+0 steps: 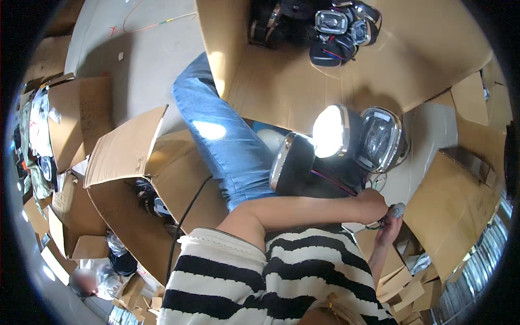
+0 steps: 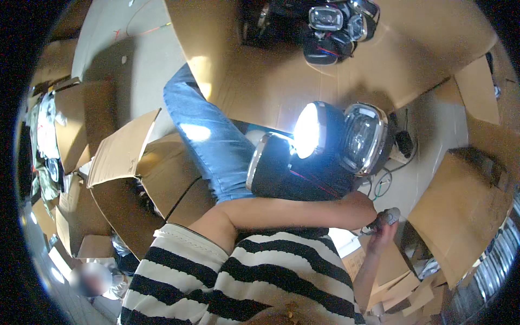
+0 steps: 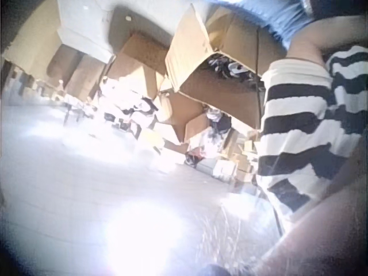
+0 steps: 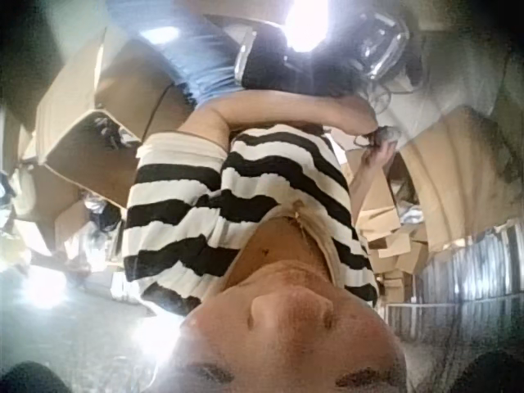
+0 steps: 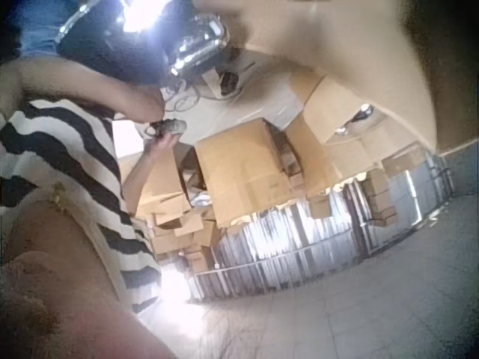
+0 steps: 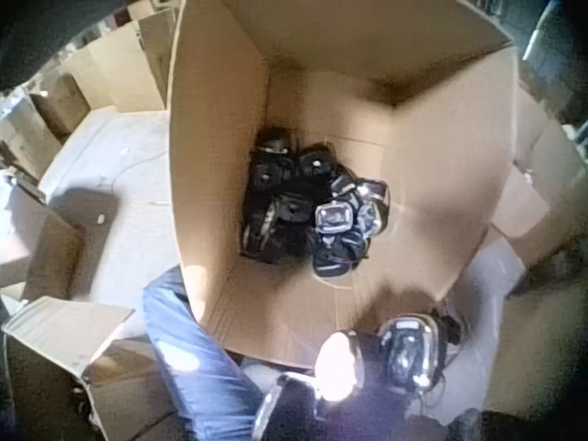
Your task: The person sorts and checks plastic electrical components by hand, taking them from cardboard boxes.
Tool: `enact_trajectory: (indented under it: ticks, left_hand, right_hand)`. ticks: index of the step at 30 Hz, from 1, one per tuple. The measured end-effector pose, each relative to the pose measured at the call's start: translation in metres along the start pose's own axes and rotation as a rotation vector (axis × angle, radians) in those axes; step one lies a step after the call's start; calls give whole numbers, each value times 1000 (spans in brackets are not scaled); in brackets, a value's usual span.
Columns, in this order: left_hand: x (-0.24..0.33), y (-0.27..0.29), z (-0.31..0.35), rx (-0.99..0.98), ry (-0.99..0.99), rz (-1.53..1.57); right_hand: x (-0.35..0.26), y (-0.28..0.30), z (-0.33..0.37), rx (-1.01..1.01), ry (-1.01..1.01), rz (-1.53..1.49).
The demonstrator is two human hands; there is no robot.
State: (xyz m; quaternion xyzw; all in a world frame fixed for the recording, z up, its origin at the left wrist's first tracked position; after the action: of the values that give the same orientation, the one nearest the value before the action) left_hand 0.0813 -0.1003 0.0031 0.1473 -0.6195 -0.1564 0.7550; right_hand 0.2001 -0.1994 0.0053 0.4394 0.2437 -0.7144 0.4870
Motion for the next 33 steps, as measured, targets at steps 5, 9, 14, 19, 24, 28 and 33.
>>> enact_trajectory:
  ticks: [5,9,14,19,24,28,33]
  left_hand:
    - [2,2,8,20,26,-14]
    - [4,5,7,147,9,-68]
    - [5,35,44,306,22,-203]
    - [10,90,125,766,123,39]
    - [63,106,206,1021,-44,245]
    - [130,108,282,1053,73,-2]
    - [199,68,361,1329,582,34]
  right_hand:
    - [-2,4,-7,-86,-130,157]
    - [-13,-12,-11,62,-102,89]
    - [-38,-44,-15,-22,-122,-46]
    - [-53,-13,-70,-281,211,63]
    - [-63,-15,-89,-307,61,87]
    - [-44,8,-89,-273,-19,87]
    - [5,42,-101,-307,88,315]
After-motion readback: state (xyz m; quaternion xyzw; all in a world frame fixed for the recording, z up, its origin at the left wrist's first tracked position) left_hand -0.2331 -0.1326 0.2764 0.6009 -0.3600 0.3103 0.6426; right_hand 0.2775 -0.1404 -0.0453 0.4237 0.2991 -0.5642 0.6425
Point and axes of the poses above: each hand's wrist, its own z-axis away from the middle knuckle, its own y-axis out of the back of the hand, x = y × z, the point moved 3 cm from there along -z, towards the middle knuckle, and after that the axes turned 14 degrees about -x, right-handed, at the moved point
